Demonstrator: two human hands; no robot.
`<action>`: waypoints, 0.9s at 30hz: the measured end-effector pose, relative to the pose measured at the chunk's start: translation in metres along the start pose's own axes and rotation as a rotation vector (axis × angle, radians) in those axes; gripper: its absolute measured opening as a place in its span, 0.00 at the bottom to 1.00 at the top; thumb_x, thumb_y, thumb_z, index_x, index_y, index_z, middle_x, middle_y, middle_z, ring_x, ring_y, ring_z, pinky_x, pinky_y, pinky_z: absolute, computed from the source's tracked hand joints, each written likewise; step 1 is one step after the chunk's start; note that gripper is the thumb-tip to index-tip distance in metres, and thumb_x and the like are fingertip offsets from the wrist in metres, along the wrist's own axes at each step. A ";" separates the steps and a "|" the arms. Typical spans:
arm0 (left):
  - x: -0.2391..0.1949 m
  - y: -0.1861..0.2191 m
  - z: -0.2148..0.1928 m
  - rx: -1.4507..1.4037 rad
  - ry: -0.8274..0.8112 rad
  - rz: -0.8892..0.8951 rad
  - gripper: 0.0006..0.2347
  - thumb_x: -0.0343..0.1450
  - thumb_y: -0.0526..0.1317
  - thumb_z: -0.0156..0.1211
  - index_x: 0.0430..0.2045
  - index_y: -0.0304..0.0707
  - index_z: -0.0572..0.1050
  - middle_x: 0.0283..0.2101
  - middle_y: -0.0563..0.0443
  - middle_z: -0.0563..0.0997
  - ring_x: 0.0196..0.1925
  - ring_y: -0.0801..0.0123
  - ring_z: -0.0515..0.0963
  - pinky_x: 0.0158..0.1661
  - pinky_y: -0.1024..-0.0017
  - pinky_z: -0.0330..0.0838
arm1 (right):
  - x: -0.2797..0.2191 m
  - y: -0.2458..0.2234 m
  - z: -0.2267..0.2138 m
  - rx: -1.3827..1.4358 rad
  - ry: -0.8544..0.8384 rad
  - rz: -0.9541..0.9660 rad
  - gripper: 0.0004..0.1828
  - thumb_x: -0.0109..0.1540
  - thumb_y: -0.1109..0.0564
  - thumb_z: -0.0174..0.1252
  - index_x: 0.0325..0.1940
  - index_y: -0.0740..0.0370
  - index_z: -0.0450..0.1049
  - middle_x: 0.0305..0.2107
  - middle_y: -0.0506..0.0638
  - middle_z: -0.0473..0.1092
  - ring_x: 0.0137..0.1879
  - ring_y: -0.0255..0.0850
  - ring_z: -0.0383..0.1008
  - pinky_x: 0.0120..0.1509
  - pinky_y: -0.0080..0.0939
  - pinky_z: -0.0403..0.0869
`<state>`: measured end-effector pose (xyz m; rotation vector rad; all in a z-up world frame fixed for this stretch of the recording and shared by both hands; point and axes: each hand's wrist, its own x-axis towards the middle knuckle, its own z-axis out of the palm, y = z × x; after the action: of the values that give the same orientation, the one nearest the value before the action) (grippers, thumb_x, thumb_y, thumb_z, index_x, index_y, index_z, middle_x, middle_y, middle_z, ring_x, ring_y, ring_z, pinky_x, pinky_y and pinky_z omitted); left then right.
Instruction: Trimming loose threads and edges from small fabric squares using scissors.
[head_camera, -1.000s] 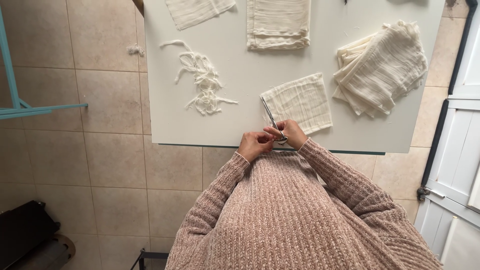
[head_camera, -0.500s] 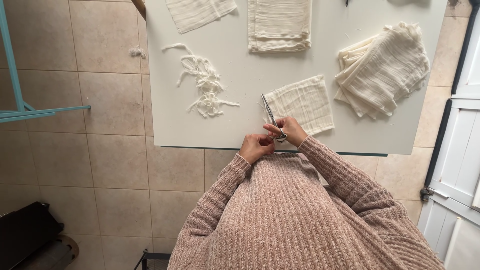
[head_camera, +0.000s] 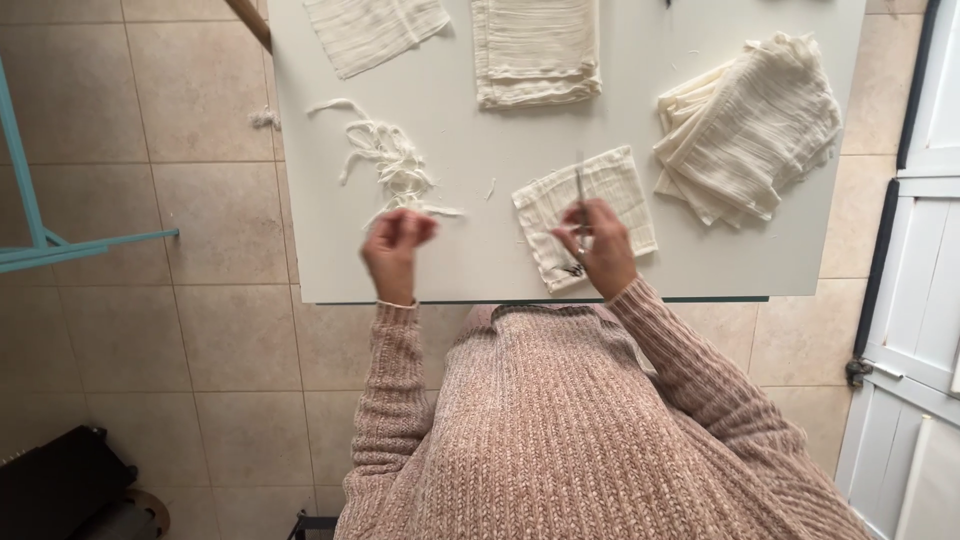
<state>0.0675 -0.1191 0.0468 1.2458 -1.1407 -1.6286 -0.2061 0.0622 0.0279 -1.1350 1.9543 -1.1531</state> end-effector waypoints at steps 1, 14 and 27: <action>0.003 -0.004 0.003 0.000 -0.008 0.001 0.02 0.76 0.31 0.58 0.40 0.35 0.76 0.35 0.42 0.85 0.35 0.61 0.86 0.40 0.64 0.86 | -0.007 -0.001 -0.006 -0.001 0.007 0.001 0.14 0.63 0.57 0.68 0.47 0.66 0.73 0.39 0.54 0.69 0.46 0.48 0.78 0.49 0.38 0.80; -0.046 -0.097 0.133 1.285 -0.538 0.769 0.26 0.80 0.53 0.30 0.75 0.49 0.48 0.80 0.45 0.44 0.81 0.54 0.41 0.75 0.45 0.30 | -0.040 0.034 -0.021 -0.678 0.210 -0.208 0.32 0.66 0.36 0.55 0.62 0.62 0.60 0.72 0.61 0.53 0.77 0.59 0.52 0.77 0.59 0.50; -0.012 -0.072 0.119 1.206 -0.567 1.069 0.25 0.74 0.34 0.43 0.70 0.36 0.60 0.74 0.37 0.61 0.77 0.47 0.55 0.72 0.45 0.42 | 0.047 0.065 -0.050 -0.408 0.011 -0.467 0.25 0.59 0.41 0.66 0.53 0.55 0.69 0.59 0.54 0.71 0.62 0.53 0.73 0.64 0.49 0.71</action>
<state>-0.0497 -0.0632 -0.0044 0.4407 -2.7157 -0.3429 -0.2924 0.0567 -0.0109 -1.8781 2.0494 -0.9978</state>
